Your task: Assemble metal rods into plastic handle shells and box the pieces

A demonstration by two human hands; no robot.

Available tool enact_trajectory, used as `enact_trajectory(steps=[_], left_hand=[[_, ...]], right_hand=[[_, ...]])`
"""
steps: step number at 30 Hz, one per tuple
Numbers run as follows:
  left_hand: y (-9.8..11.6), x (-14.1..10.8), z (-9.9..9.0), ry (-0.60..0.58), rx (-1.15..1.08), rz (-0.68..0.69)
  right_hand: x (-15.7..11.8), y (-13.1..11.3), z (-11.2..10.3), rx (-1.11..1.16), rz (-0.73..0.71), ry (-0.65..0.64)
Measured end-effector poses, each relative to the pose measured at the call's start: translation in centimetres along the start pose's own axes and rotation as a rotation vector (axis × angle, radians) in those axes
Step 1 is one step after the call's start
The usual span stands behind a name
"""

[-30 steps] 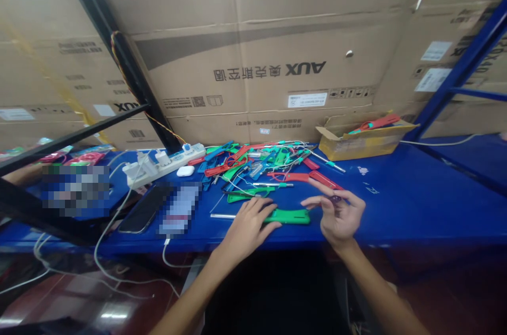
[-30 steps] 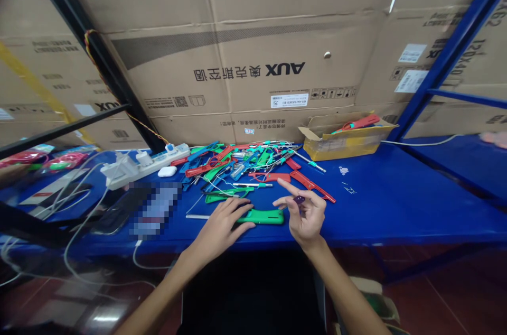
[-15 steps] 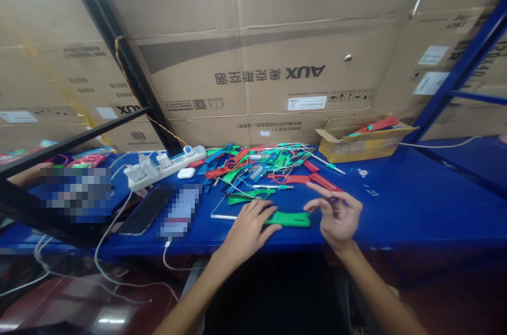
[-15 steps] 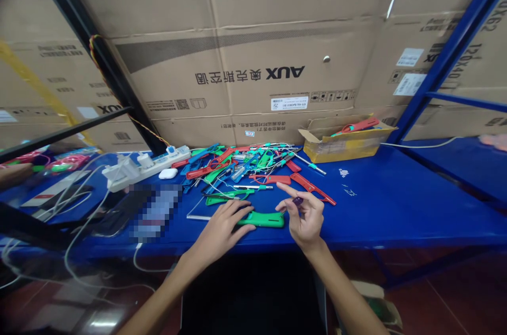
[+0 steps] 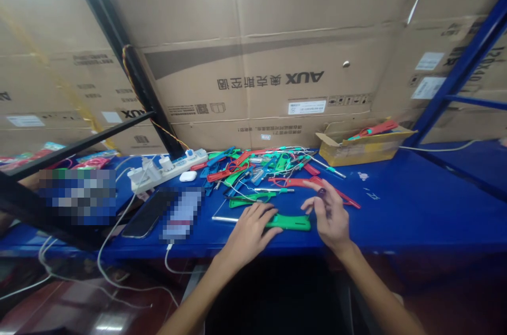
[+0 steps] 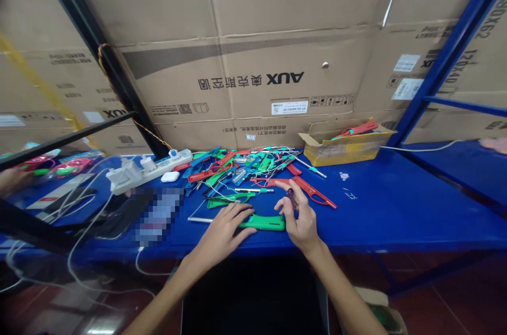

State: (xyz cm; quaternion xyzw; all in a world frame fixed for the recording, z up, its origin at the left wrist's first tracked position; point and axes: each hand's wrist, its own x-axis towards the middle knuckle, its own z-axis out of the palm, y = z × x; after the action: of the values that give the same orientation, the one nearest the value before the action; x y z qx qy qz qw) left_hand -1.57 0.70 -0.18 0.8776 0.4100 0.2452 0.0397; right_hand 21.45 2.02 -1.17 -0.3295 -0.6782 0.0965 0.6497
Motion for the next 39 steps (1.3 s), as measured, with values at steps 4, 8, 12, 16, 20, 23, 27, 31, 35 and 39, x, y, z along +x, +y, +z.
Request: enact_trajectory(steps=[4, 8, 12, 16, 20, 23, 27, 31, 35, 39], left_hand=[[-0.03, -0.02, -0.02, -0.003, 0.0, 0.002], [-0.04, -0.01, -0.05, 0.002, -0.004, 0.002], [-0.02, -0.01, -0.05, 0.005, -0.002, 0.005], [0.01, -0.03, -0.07, 0.014, -0.01, 0.007], [0.1, -0.01, -0.18, 0.001, -0.021, 0.003], [0.13, 0.04, -0.25, -0.003, -0.021, -0.003], [0.07, 0.08, -0.19, -0.003, -0.02, -0.005], [0.01, 0.05, -0.06, -0.001, -0.017, -0.001], [0.02, 0.05, -0.06, 0.007, -0.008, 0.003], [0.09, 0.06, -0.18, 0.01, -0.009, 0.003]], right_hand=[[0.17, -0.17, 0.05, -0.018, -0.019, -0.003], [0.17, -0.23, -0.16, -0.024, -0.033, -0.041], [0.07, -0.13, -0.26, -0.041, -0.033, -0.044], [-0.01, 0.13, -0.16, -0.085, -0.017, 0.008], [0.03, 0.25, -0.23, -0.112, -0.049, 0.018], [0.09, 0.13, -0.37, -0.107, -0.047, -0.025], [0.06, 0.0, -0.33, -0.088, -0.035, -0.024], [-0.12, 0.21, -0.19, -0.109, -0.034, 0.038], [-0.15, 0.31, -0.35, -0.172, -0.037, 0.024], [0.01, 0.13, -0.58, -0.144, -0.024, -0.01]])
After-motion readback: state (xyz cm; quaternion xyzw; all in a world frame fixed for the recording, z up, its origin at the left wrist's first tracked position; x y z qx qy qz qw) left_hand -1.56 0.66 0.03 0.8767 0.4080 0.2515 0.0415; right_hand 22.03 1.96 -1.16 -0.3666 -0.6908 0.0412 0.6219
